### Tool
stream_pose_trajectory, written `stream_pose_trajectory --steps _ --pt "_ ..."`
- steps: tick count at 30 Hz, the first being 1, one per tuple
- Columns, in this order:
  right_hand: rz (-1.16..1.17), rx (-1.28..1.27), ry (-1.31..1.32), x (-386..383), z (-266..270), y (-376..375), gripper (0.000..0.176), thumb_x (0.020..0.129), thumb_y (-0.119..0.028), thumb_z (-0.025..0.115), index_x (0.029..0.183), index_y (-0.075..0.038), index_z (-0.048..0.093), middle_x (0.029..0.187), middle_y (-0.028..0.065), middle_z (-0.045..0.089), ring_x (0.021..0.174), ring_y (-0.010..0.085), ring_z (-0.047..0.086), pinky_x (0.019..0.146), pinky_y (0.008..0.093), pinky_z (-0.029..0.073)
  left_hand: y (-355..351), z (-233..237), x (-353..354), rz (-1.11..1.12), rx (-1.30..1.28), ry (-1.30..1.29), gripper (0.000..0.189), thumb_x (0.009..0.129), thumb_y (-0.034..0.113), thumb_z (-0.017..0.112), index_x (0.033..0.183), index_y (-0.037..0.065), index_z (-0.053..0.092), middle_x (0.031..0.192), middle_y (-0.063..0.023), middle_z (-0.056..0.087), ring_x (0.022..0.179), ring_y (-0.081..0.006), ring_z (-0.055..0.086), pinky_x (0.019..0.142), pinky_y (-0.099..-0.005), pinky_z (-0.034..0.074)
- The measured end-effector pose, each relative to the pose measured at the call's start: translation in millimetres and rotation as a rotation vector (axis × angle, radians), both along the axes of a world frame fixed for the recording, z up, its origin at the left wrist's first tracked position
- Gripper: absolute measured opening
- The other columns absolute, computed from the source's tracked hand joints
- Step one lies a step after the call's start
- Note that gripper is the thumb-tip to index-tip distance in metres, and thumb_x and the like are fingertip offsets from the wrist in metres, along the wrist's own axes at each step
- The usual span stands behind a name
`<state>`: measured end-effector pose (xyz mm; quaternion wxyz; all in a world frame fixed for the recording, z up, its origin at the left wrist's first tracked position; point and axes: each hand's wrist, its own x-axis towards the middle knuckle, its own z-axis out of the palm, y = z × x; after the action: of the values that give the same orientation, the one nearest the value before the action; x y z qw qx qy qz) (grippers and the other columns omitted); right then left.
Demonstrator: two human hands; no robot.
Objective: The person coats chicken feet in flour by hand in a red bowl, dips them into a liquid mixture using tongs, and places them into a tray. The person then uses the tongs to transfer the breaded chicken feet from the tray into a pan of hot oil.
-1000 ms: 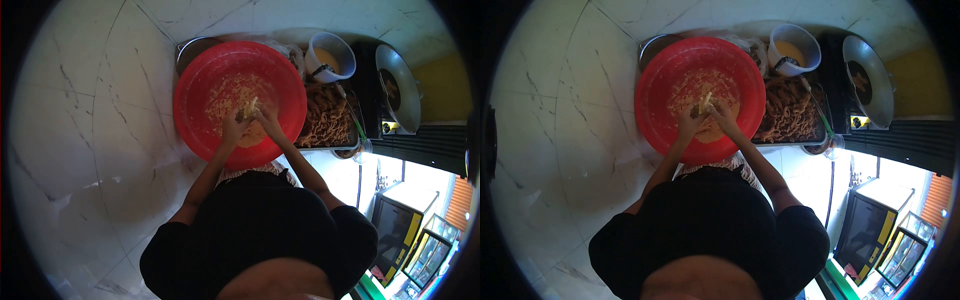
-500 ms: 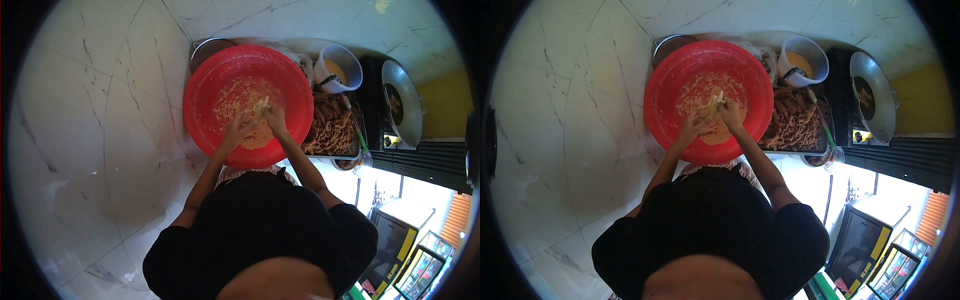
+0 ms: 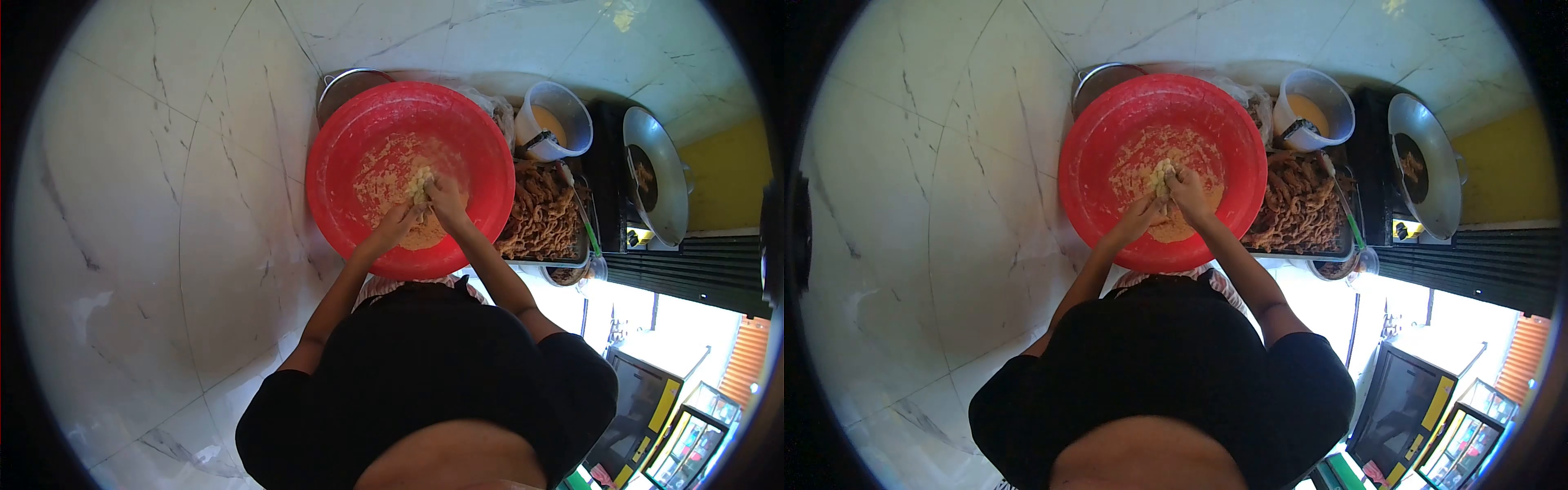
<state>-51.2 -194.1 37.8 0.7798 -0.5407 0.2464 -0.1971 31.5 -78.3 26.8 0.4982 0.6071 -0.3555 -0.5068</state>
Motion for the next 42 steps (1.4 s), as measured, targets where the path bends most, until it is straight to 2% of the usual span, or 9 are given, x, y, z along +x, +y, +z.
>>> stream_pose_trajectory --steps 7,10,20,22,27,29,31,34,42 --pt "0.047 0.373 -0.106 2.3 25.4 -1.2 0.026 0.091 -0.022 0.041 0.1 -0.001 0.051 0.082 0.0057 0.059 0.072 0.0103 0.056 0.063 0.023 0.045 2.4 3.7 1.2 0.041 -0.001 0.225 0.041 0.091 0.035 0.039 0.113 0.0 0.045 0.098 -0.0059 0.049 0.092 -0.012 0.047 0.082 -0.0271 0.043" --pt "0.156 0.131 0.005 -3.4 14.6 -12.5 0.033 0.091 -0.027 0.038 0.103 0.001 0.05 0.091 0.0086 0.058 0.081 0.0133 0.056 0.073 0.0263 0.044 5.9 4.8 3.2 0.058 0.031 0.304 0.044 0.09 0.037 0.04 0.116 0.001 0.043 0.099 -0.0058 0.049 0.095 -0.0132 0.048 0.085 -0.0295 0.043" --pt "0.115 0.46 -0.149 -0.1 11.8 8.0 0.028 0.088 -0.024 0.045 0.094 0.001 0.056 0.085 0.006 0.058 0.08 0.0124 0.054 0.07 0.0248 0.043 10.0 -6.4 8.2 0.153 -0.004 0.479 0.036 0.091 0.035 0.039 0.104 0.003 0.048 0.092 -0.0033 0.051 0.085 -0.0118 0.052 0.08 -0.0293 0.046" --pt "0.26 0.017 0.088 -4.8 -23.3 7.1 0.028 0.087 -0.027 0.046 0.094 -0.001 0.056 0.084 0.0053 0.058 0.077 0.0121 0.054 0.068 0.0242 0.043 16.1 -13.4 8.0 0.106 -0.015 0.384 0.037 0.091 0.035 0.038 0.099 0.002 0.051 0.085 -0.0035 0.052 0.08 -0.0117 0.053 0.078 -0.0274 0.044" --pt "0.367 -0.14 0.309 -9.8 -45.6 -32.0 0.029 0.083 -0.027 0.053 0.094 -0.001 0.058 0.083 0.0067 0.059 0.071 0.0144 0.056 0.061 0.028 0.045 46.1 -8.2 14.5 -0.058 0.144 -0.135 0.033 0.091 0.029 0.04 0.097 -0.002 0.053 0.082 -0.0073 0.056 0.079 -0.0151 0.055 0.076 -0.0278 0.043" --pt "0.42 -0.255 0.43 -6.7 -66.1 -59.0 0.03 0.081 -0.028 0.056 0.093 -0.001 0.058 0.083 0.0095 0.06 0.07 0.0182 0.057 0.06 0.0309 0.046 55.5 -12.3 17.0 0.225 -0.054 -0.369 0.027 0.088 0.021 0.044 0.1 -0.002 0.053 0.09 -0.0114 0.059 0.084 -0.0196 0.057 0.076 -0.0306 0.043" --pt "0.469 -0.969 0.48 0.5 -150.3 -84.0 0.03 0.079 -0.025 0.058 0.088 0.003 0.058 0.082 0.0192 0.06 0.07 0.03 0.059 0.061 0.0366 0.047 64.3 -12.4 22.9 0.337 -0.044 -0.44 0.026 0.087 0.019 0.046 0.101 -0.002 0.053 0.093 -0.0131 0.059 0.086 -0.0216 0.057 0.077 -0.0313 0.043" --pt "0.535 -0.869 0.283 -5.2 -271.8 -121.5 0.023 0.078 -0.018 0.055 0.085 0.003 0.057 0.081 0.0248 0.057 0.072 0.0377 0.057 0.063 0.0406 0.047 67.4 -15.1 20.7 0.492 -0.055 -0.574 0.025 0.086 0.017 0.048 0.102 -0.001 0.053 0.094 -0.015 0.059 0.087 -0.0245 0.057 0.077 -0.0323 0.043" --pt "0.777 -1.475 0.579 -24.4 -133.6 -1.7 0.014 0.071 -0.006 0.049 0.072 0.001 0.061 0.075 0.021 0.059 0.074 0.0343 0.06 0.062 0.0407 0.048 73.8 -11.7 14.3 0.683 -0.079 -0.667 0.021 0.085 0.016 0.048 0.097 0.0 0.056 0.087 -0.013 0.061 0.078 -0.0224 0.059 0.072 -0.0306 0.045"
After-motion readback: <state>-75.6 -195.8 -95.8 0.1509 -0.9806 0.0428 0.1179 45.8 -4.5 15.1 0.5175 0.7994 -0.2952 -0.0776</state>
